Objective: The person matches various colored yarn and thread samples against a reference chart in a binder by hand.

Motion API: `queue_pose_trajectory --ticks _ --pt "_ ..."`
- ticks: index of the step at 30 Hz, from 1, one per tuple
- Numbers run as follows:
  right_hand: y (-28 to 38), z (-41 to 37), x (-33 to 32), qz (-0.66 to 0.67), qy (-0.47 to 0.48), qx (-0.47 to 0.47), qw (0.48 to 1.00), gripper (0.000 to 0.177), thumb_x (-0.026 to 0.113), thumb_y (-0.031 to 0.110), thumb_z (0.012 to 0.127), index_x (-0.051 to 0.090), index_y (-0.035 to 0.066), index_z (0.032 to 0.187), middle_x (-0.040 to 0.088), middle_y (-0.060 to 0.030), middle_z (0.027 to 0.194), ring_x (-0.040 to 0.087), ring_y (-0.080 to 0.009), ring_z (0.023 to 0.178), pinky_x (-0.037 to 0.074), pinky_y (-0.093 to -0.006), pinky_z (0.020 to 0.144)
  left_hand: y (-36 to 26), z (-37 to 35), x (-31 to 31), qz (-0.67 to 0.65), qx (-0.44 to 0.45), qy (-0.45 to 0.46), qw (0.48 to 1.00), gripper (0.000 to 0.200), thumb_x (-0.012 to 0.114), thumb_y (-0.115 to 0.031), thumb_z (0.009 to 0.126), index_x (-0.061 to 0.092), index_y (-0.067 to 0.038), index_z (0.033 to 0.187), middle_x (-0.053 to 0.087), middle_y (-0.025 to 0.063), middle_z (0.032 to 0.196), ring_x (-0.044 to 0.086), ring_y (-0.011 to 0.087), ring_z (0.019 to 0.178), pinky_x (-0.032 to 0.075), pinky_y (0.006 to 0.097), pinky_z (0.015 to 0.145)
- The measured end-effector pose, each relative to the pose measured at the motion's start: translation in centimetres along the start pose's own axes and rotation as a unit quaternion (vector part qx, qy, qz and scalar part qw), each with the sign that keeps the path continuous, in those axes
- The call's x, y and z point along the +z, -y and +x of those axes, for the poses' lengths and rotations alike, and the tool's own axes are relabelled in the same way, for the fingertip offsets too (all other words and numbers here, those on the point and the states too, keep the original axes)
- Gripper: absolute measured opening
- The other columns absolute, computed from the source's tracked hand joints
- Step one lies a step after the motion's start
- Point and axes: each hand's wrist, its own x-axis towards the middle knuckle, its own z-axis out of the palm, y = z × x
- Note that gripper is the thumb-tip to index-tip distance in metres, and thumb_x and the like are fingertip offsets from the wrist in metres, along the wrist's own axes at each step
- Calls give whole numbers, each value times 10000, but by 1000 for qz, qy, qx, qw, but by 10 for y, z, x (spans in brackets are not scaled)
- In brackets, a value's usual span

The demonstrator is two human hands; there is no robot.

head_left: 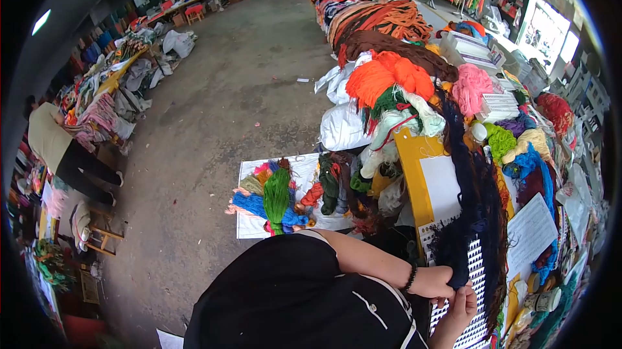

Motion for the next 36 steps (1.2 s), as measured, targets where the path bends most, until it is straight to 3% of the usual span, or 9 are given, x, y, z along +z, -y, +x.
queue_pose_trajectory --ticks 4,5,7,8,9,10,13,19,36 --pt "3 1 3 -8 -11 -26 1000 127 526 95 900 580 -5 841 581 -30 692 484 -57 576 387 -189 523 -18 -3 5 58 59 -98 992 350 603 -327 847 643 20 855 628 70 624 609 123 525 475 247 471" --pt "5 2 2 -5 1 -37 999 123 537 69 890 611 -24 861 574 -31 671 441 -58 533 368 -191 497 -21 1 4 170 30 -140 975 420 583 -396 854 650 1 733 615 104 569 604 164 489 476 275 475" --pt "9 10 -1 -79 17 -89 993 125 520 45 882 612 -37 899 590 -52 734 549 -106 638 441 -228 562 -33 4 -1 262 69 -150 951 468 547 -429 867 648 -18 667 603 145 556 604 222 478 471 300 470" --pt "22 11 10 -90 7 -98 991 150 542 95 868 631 -25 881 611 -44 750 553 -104 658 432 -231 609 -17 18 -1 257 119 -231 931 523 526 -460 841 618 -13 587 573 117 497 590 232 458 457 369 470" --pt "18 21 -1 -121 1 -69 990 161 548 94 854 636 -39 876 621 -55 771 571 -114 689 446 -236 634 0 34 -9 438 226 -236 838 521 535 -431 854 617 2 575 586 126 513 592 228 457 465 357 477" --pt "31 20 10 -78 -22 -52 995 174 571 108 845 646 -39 902 630 -61 786 585 -123 717 451 -237 657 -23 28 0 91 41 -227 969 462 526 -387 889 642 22 710 611 109 553 609 195 484 474 321 470" --pt "40 20 7 86 -21 20 996 189 601 48 825 655 -36 985 662 -76 874 609 -125 781 474 -243 734 -44 22 3 -100 5 -129 987 273 504 -241 929 606 8 977 648 79 798 626 131 644 506 229 577" --pt "42 15 -1 169 21 19 985 101 591 26 829 664 -32 868 658 -81 804 611 -130 723 492 -261 707 -39 27 -5 -119 -8 -50 992 290 457 -27 842 568 25 1104 604 74 824 587 145 650 467 237 579" --pt "38 10 -13 196 -37 63 978 135 553 33 858 618 -78 897 616 -82 743 575 -145 594 510 -279 623 -28 36 8 -30 -12 -39 999 305 466 -40 865 550 23 1152 632 96 886 599 138 647 453 230 564"
